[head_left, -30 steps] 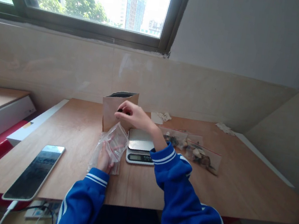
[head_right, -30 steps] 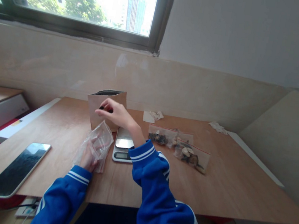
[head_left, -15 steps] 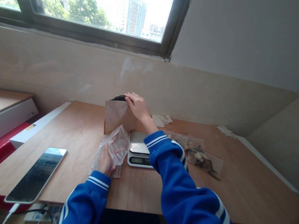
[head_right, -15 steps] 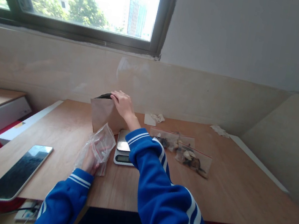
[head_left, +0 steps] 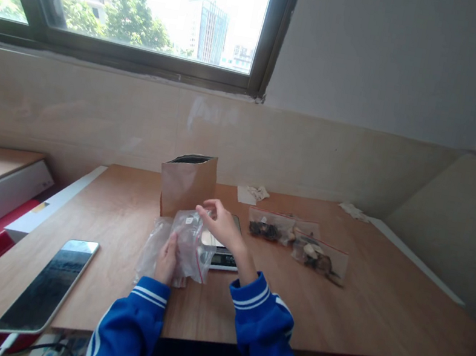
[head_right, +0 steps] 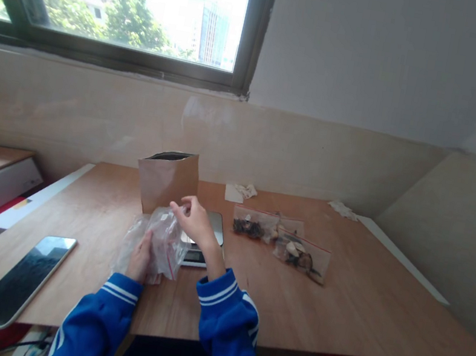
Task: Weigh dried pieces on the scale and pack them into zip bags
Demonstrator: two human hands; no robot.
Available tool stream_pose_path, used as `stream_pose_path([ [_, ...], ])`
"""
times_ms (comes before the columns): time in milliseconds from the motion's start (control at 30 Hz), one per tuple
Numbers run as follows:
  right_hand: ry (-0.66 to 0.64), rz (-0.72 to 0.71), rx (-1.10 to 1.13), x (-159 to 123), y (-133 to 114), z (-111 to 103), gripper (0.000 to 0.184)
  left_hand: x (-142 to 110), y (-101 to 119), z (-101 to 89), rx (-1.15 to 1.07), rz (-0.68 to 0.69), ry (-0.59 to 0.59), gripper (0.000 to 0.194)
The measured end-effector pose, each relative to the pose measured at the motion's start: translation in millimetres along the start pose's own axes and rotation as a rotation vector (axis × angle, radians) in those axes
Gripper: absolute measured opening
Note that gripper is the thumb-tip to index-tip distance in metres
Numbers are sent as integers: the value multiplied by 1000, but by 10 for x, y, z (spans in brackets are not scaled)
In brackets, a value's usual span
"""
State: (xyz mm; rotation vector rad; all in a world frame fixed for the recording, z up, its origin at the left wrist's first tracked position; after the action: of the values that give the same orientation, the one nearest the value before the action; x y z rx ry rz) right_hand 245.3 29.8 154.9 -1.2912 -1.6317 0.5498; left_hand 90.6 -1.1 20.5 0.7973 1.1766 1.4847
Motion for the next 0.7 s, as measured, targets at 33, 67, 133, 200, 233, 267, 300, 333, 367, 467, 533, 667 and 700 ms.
stream_pose_path([
  [33,-29,28,24,-83,73,-6,37,-9,28,13,27,41,-28,53],
  [67,-42,50,63,-140,133,-33,34,-26,57,39,51,72,-68,53],
  [133,-20,82,166,-192,206,-144,34,-75,129,104,91,120,-144,54],
  [200,15,115,282,-202,233,-276,36,-127,204,170,116,148,-187,54],
  [233,28,124,328,-209,228,-337,38,-154,236,208,122,154,-201,53],
  [267,45,128,367,-224,217,-394,41,-182,268,246,123,159,-209,51],
  [300,68,131,400,-252,207,-446,44,-211,298,284,123,163,-210,50],
  [333,91,142,433,-296,210,-484,48,-240,329,315,122,171,-201,49],
  [367,109,167,466,-357,229,-499,52,-269,361,340,122,180,-186,48],
  [467,54,297,568,-622,357,-363,67,-347,467,375,136,224,-123,48],
  [533,-81,360,610,-821,421,-165,70,-381,543,366,169,257,-84,48],
  [667,-298,394,631,-1098,462,105,50,-413,692,287,234,277,-23,50],
  [700,-337,390,639,-1131,461,131,48,-418,725,264,247,269,-18,52],
])
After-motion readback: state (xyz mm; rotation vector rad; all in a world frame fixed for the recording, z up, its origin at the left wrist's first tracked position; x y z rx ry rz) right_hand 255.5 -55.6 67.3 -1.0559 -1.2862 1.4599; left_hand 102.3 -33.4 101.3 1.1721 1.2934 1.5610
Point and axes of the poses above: each hand's wrist, its own x-axis towards the middle knuckle, its own z-axis out of the palm, y = z × x, the point moved 8 cm from there along x, towards the middle knuckle, and after that the axes turned 6 degrees about y, right-handed, at the moved point
